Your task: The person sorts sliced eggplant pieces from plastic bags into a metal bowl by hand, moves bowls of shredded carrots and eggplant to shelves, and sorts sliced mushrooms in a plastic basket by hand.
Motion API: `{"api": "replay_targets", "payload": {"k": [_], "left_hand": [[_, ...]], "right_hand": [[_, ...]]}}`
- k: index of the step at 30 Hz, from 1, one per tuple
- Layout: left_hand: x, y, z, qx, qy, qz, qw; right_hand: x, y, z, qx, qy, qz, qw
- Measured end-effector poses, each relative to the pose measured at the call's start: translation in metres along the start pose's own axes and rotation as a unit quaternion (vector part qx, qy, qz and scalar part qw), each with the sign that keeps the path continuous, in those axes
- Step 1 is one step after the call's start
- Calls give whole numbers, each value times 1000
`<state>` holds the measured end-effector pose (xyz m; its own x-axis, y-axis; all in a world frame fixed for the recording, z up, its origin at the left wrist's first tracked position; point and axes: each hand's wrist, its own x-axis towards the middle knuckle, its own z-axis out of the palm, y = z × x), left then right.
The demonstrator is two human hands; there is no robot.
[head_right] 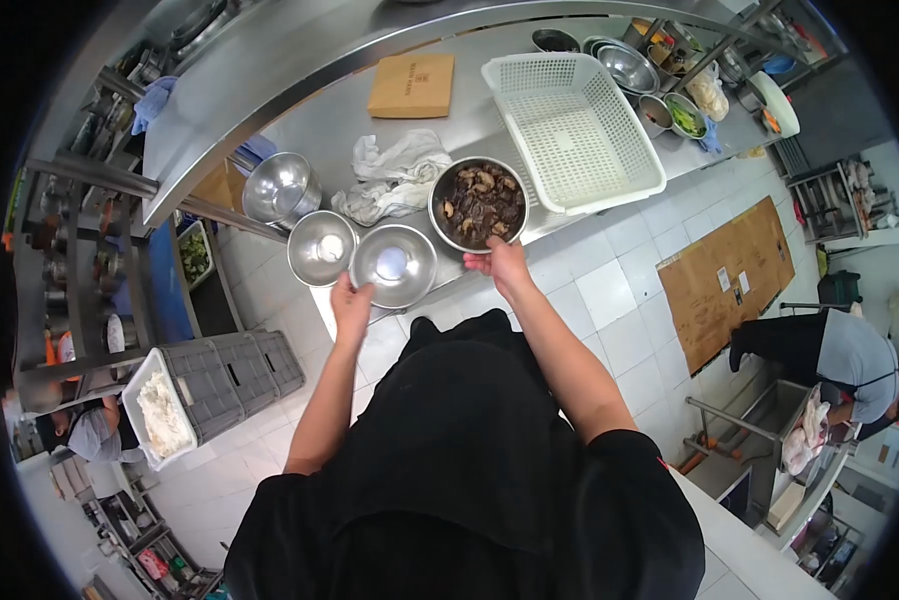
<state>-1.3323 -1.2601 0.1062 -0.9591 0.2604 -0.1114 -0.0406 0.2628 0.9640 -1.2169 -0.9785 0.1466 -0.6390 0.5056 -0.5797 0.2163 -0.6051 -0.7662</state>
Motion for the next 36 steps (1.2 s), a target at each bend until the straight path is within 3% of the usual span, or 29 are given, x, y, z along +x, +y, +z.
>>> {"api": "replay_targets", "payload": {"k": [1, 2, 4, 6, 10, 11, 12, 13, 15, 17, 19, 22, 25, 27, 28, 30, 34, 35, 36], "left_hand": [[-7, -2, 14, -75, -28, -65, 995], [-12, -5, 24, -76, -29, -65, 995], [-14, -9, 39, -225, -26, -228, 947], [-8, -11, 47, -235, -53, -222, 945], [-4, -7, 60, -286, 18, -238, 928], [-14, 0, 57, -93, 75, -71, 990], [-19, 11, 53, 110, 127, 101, 981], [-19, 23, 50, 112, 131, 102, 980], [-17, 64, 51, 31, -39, 285, 957], [5, 116, 68, 63, -138, 326, 933], [47, 129, 106, 88, -71, 346, 931], [100, 140, 138, 186, -93, 235, 950], [105, 146, 145, 214, -86, 294, 928], [108, 143, 142, 247, -195, 353, 881], [108, 141, 139, 245, -201, 357, 879], [102, 148, 128, 340, -304, 437, 775], [96, 152, 108, 366, -345, 441, 743], [97, 156, 104, 304, -302, 437, 791], [110, 148, 109, 270, -291, 361, 844]], "right_hand": [[-5, -5, 0, -1, 1, 0, 1000], [-9, -10, 1, -21, 0, -34, 999], [-8, -17, -1, -42, -1, -72, 997], [1, -19, -1, -72, -13, -118, 990], [5, -34, 9, -84, -38, -151, 984], [-1, -39, 19, -75, -25, -182, 980], [6, -39, 16, -81, -34, -183, 979], [13, -41, 15, -87, -43, -184, 978], [30, -40, 12, -95, -68, -171, 978], [27, -41, 21, -101, -77, -159, 979], [19, -47, 30, -113, -109, -128, 979], [1, -56, 44, -122, -154, -70, 978], [-15, -61, 59, -139, -152, -32, 978], [-13, -57, 61, -155, -130, -45, 978], [-13, -55, 59, -173, -111, -54, 977], [2, -47, 47, -183, -125, -66, 973], [9, -39, 38, -226, -66, -149, 960], [10, -40, 38, -255, -51, -164, 951], [12, -40, 39, -252, -48, -162, 953]]}}
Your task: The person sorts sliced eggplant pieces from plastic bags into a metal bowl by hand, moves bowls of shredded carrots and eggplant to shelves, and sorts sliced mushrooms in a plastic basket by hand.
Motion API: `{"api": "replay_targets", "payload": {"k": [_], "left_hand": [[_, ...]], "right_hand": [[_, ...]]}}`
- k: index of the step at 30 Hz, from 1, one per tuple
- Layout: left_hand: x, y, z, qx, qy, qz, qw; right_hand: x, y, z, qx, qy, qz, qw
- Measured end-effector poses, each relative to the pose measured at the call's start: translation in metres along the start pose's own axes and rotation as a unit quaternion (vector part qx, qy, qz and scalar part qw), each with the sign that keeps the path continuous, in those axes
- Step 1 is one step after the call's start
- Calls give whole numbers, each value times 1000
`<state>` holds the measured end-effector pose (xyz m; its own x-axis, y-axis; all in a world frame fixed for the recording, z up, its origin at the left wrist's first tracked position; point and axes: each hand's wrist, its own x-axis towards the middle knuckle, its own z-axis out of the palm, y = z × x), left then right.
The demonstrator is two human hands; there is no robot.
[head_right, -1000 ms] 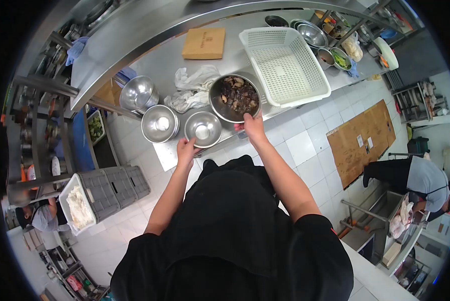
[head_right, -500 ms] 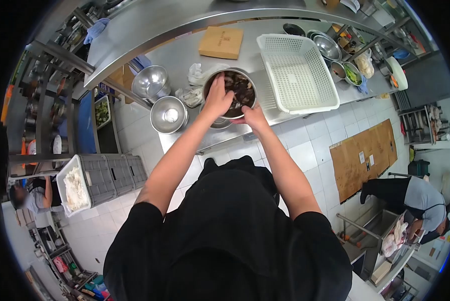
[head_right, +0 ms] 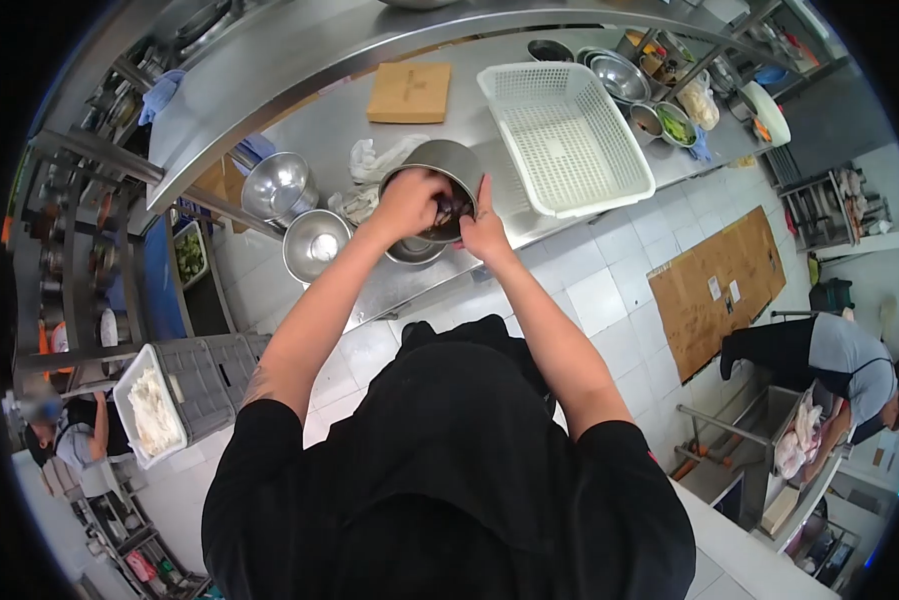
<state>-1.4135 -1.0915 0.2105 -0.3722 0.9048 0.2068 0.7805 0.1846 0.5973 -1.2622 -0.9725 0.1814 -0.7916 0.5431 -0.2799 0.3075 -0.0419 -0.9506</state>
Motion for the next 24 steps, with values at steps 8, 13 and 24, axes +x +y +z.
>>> {"api": "replay_targets", "payload": {"k": [8, 13, 24], "left_hand": [[34, -36, 20, 15, -37, -257, 966], [27, -34, 13, 22, 5, -173, 985], [-25, -39, 25, -90, 93, -170, 977]], "right_hand": [[16, -4, 26, -148, 54, -133, 979], [17, -5, 34, -179, 73, -217, 957], [44, 4, 33, -92, 79, -216, 969]]}}
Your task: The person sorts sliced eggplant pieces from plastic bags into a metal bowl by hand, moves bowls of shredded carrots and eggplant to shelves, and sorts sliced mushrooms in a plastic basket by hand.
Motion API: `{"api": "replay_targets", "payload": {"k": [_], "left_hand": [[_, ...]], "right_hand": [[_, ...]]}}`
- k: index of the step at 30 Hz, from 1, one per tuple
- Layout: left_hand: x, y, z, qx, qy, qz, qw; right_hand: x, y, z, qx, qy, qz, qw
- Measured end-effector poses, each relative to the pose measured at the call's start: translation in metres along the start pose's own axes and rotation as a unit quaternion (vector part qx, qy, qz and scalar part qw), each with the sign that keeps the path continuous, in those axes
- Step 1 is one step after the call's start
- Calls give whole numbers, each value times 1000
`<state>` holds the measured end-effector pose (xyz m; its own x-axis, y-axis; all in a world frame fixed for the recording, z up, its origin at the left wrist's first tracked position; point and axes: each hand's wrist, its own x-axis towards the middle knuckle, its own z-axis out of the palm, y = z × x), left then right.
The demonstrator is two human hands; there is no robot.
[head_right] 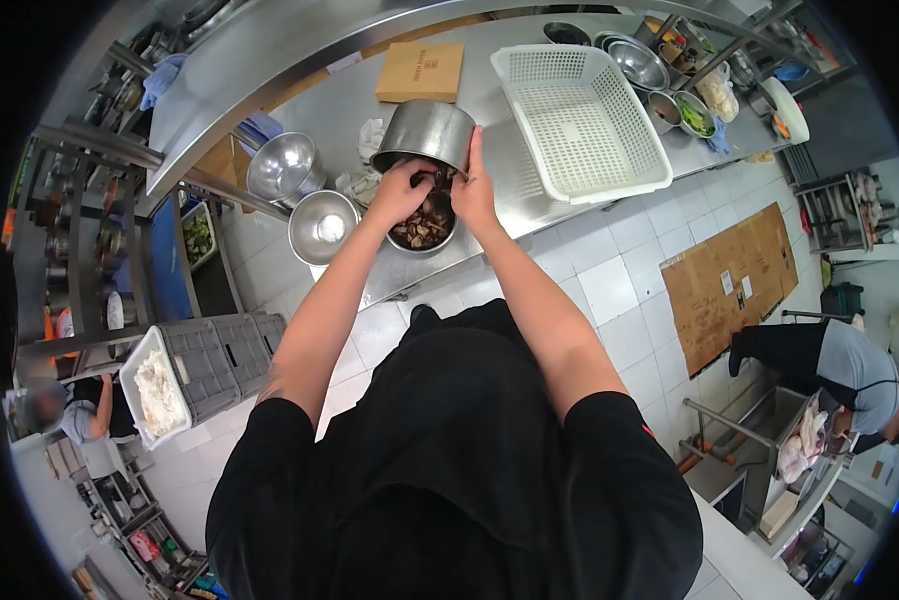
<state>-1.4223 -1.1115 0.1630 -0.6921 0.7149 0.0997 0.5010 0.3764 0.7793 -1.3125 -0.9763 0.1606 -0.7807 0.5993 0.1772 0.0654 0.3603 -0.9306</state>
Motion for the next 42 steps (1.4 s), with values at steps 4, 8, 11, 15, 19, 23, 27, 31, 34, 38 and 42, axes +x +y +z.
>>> {"api": "replay_targets", "payload": {"k": [4, 8, 11, 15, 19, 23, 27, 31, 34, 38, 42], "left_hand": [[-45, -10, -6, -67, 39, 130, 988], [-62, -8, -11, -154, 5, 45, 987], [-34, -1, 1, 29, 143, 97, 985], [-1, 3, 17, 132, 94, 75, 984], [-3, 6, 22, 164, 60, 67, 982], [-12, 12, 13, 172, 2, 26, 985], [-10, 3, 14, 155, 32, 76, 985], [-31, 0, 8, 138, -14, 67, 988], [-57, -10, 13, 71, 4, 187, 980], [-103, -2, 7, 8, 100, 220, 970], [-145, -49, 41, -177, 147, -107, 967]], "right_hand": [[-13, -14, -1, 75, -10, 66, 995], [-25, -12, -4, 65, -10, 22, 998], [-29, -15, -4, 39, -24, -18, 999], [-28, -13, 6, 79, -41, 15, 996], [-23, -4, 9, 16, -33, -30, 999], [-28, -12, 7, -9, -7, -79, 997], [-32, -34, 3, 21, -42, -18, 999], [-27, -18, 7, 15, -28, -15, 999], [-26, -11, 5, -41, 43, -86, 995], [-27, -17, -1, 72, 60, 27, 995], [-18, -6, 0, 240, 124, 171, 948]]}}
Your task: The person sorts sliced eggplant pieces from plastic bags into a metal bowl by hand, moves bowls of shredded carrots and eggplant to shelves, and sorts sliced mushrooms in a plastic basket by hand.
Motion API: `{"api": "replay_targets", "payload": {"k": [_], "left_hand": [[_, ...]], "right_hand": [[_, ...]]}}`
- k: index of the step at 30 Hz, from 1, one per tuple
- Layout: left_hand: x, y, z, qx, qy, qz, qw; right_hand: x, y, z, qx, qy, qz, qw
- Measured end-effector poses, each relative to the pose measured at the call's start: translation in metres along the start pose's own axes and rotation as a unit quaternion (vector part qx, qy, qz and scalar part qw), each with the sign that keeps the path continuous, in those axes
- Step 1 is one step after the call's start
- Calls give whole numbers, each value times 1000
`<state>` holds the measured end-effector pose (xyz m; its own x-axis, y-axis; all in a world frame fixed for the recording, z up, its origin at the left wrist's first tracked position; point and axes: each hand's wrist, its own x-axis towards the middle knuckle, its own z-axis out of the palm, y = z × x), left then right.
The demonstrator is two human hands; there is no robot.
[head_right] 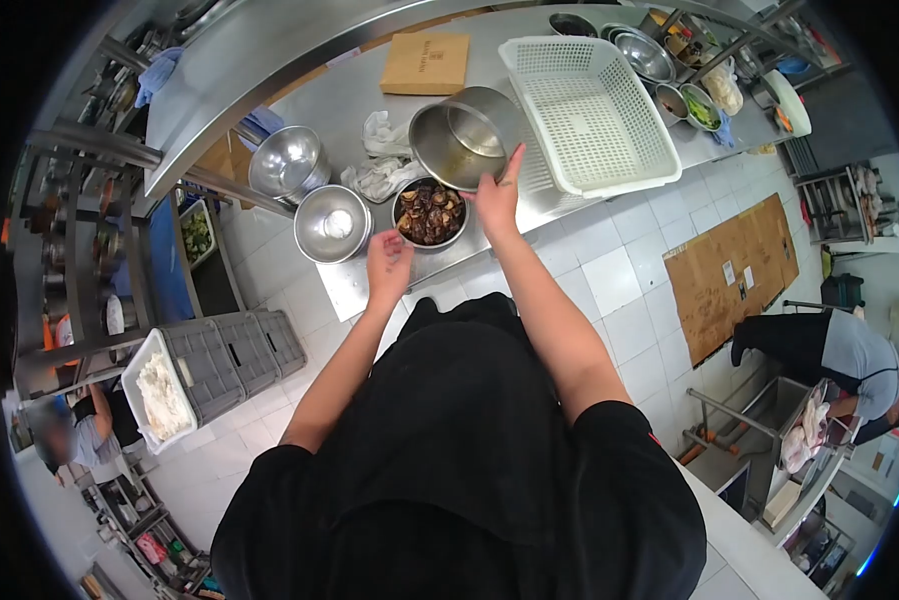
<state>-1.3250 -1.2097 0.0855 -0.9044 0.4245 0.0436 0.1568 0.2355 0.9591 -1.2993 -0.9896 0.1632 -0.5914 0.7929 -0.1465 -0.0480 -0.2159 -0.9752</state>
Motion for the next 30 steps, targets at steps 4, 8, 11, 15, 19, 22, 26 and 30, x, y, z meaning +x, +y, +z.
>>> {"api": "replay_targets", "payload": {"k": [4, 8, 11, 15, 19, 22, 26, 30], "left_hand": [[13, 15, 1, -270, -59, -384, 881], [25, -13, 18, -293, -54, -339, 893], [24, -15, 26, -284, -27, -293, 913], [7, 12, 0, -265, -68, -296, 915], [-15, 41, -64, -330, -155, -300, 882], [-25, 73, -142, -312, -171, -334, 873], [-46, 85, -272, -311, -40, -293, 903], [-39, 112, -411, -219, 153, -218, 939]], "right_hand": [[9, -20, -9, 116, -103, 210, 965], [-1, -39, -21, 81, -112, 284, 949], [-16, -46, -46, 77, -95, 292, 949], [-46, -70, -87, 33, -60, 245, 967], [-64, -85, -107, -85, -15, 220, 972], [-68, -57, -115, -78, -48, 213, 973], [-64, 5, -105, -14, -96, 297, 950], [-66, 35, -80, -20, -101, 328, 939]]}}
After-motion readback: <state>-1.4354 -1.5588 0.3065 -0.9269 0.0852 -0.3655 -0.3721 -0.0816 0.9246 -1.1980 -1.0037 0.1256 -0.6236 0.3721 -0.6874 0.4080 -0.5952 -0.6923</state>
